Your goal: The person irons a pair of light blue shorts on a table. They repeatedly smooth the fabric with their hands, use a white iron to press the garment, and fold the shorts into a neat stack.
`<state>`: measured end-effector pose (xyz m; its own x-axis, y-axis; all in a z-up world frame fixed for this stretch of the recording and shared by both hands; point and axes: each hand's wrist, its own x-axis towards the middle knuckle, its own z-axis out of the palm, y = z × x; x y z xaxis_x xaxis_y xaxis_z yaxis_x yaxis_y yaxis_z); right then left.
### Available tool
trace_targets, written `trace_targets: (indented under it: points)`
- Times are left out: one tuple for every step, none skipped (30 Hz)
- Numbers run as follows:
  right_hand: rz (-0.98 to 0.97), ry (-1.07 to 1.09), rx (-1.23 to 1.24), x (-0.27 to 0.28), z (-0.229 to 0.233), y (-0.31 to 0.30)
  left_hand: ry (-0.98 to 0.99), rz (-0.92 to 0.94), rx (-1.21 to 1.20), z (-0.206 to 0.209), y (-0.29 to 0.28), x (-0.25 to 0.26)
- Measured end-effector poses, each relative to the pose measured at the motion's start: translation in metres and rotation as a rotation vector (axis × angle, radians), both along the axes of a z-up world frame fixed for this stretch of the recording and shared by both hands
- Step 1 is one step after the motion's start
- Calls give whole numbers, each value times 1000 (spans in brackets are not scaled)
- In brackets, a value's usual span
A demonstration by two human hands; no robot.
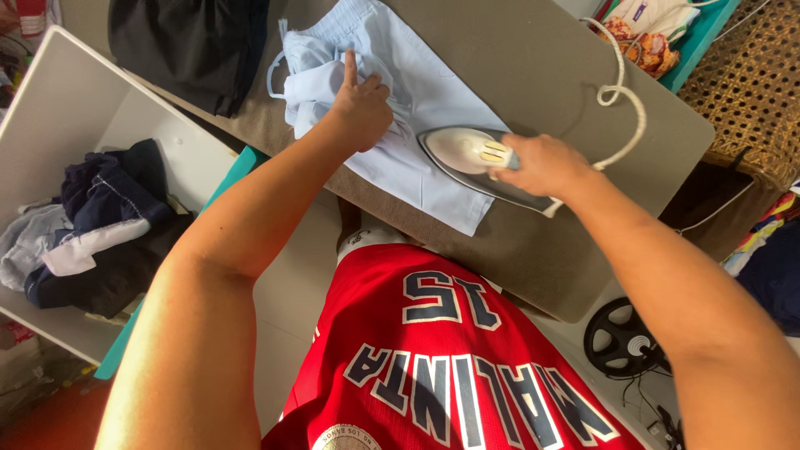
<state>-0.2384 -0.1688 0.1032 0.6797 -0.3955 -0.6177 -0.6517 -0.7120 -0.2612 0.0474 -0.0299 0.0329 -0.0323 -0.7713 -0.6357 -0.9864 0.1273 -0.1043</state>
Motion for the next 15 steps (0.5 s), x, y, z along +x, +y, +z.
trace_targets:
  points:
    - [12,30,-10,-9,3,-2,2,-3,-23,0,3,2]
    - [26,59,-23,-15,5,-6,5,-5,-49,1,4,4]
    - [27,71,-31,-18,6,-7,5,-2,-60,1,5,4]
    - [28,80,-39,-18,6,-8,5,0,-72,1,7,3]
    - [29,90,-47,-16,6,-8,4,3,-84,1,8,3]
    - [43,86,-47,-13,5,-8,-6,-5,-85,0,9,2]
    - [57,82,-47,-6,4,-8,-15,-12,-86,0,9,2]
    - [67,81,-48,-1,3,-6,-20,-25,-87,-2,9,0]
    - [80,61,-56,6,2,-4,-14,-18,-72,-3,8,-1]
    - [92,39,-64,13,0,-2,-10,-12,-57,-3,6,-2]
    - [104,17,-72,18,0,0,-5,-7,-41,-3,5,-3]
    - [77,21,-60,19,1,3,-4,-8,-49,-3,6,-3]
    - [51,24,-47,19,2,4,-2,-9,-56,-2,8,-2]
    - [27,30,-39,16,3,3,1,-8,-68,0,9,-3]
    - [1,32,-36,10,3,2,-1,-15,-82,2,10,-5]
